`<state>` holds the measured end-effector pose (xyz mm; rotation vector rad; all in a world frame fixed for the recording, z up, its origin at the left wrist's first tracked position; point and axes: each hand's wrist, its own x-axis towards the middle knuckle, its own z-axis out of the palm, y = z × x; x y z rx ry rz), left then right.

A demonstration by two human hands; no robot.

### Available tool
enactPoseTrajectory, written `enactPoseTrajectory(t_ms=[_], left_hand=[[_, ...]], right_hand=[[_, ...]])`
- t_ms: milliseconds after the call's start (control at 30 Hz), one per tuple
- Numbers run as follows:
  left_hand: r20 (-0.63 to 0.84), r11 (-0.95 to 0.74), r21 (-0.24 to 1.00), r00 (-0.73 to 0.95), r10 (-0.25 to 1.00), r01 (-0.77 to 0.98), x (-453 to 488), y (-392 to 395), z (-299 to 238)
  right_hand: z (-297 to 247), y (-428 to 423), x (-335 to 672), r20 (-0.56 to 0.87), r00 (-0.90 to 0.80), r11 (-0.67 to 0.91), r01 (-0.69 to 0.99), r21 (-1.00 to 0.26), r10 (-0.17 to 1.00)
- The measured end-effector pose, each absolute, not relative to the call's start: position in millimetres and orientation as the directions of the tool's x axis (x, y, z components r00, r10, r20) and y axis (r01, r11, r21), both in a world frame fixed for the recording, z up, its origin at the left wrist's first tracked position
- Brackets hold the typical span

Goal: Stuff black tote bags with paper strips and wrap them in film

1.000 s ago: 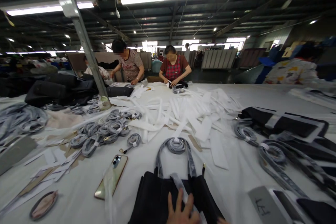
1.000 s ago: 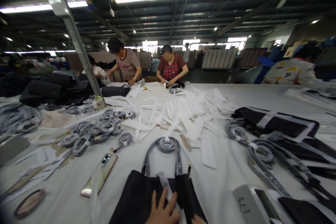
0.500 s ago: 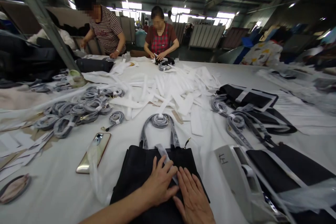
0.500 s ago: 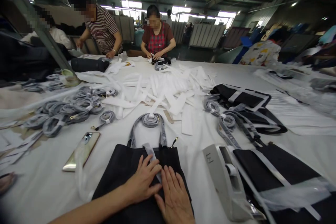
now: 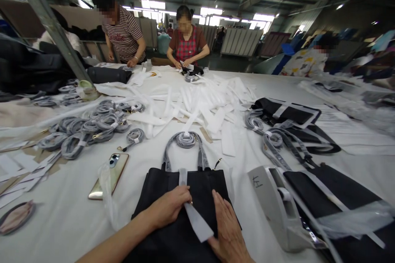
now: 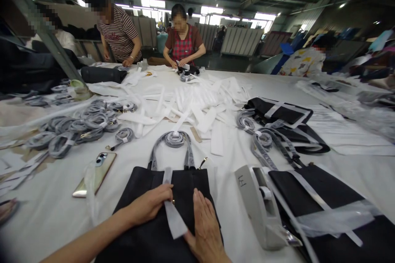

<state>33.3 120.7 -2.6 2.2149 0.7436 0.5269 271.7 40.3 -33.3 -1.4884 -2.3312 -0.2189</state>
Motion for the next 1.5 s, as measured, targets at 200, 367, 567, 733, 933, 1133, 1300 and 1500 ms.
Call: enactPoseTrajectory(t_ms=[200,367,567,733,933,1133,1300,1500], left_hand=[[0.24,-0.664,0.643,0.723,0.647,0.381,44.1,103.0,-9.4],[0.343,-0.712,0.471,0.636,0.692,0.521,54.0,81.1,-10.8],[0.352,-0.733,0.527,0.675,0.649,0.43,46.6,71.2,-15.7],[0.339,-0.713,0.556,0.667,0.664,0.427,46.6,70.1,-18.3],[0.096,-0.643,0.581,0.743,0.663,0.498,46.2,64.2,-11.5],[-0.068,-0.449,0.79,0.787,0.613,0.418,23.7,69.8,8.4],[-0.008,-0.16,0.923,0.433,0.901,0.349,28.3,74.7,18.9],[0.115,-0.322,0.647,0.329,0.937,0.691,59.4,56.6,-6.6]], right_hand=[[-27.2,41.6,271.7,0.361,-0.47,0.484,0.873,0.056,0.806],[-24.9,40.3,270.6,0.352,-0.46,0.468,0.881,0.068,0.815],[-24.9,39.4,269.0,0.356,-0.463,0.475,0.878,0.058,0.812],[-25.7,39.1,267.6,0.352,-0.451,0.464,0.884,0.053,0.82],[-27.7,38.6,266.5,0.325,-0.438,0.46,0.888,0.012,0.838],[-28.5,37.2,267.1,0.331,-0.432,0.458,0.889,0.002,0.839],[-27.6,36.7,267.9,0.335,-0.427,0.457,0.889,-0.012,0.84],[-27.8,37.1,267.7,0.344,-0.437,0.465,0.885,0.0,0.831]])
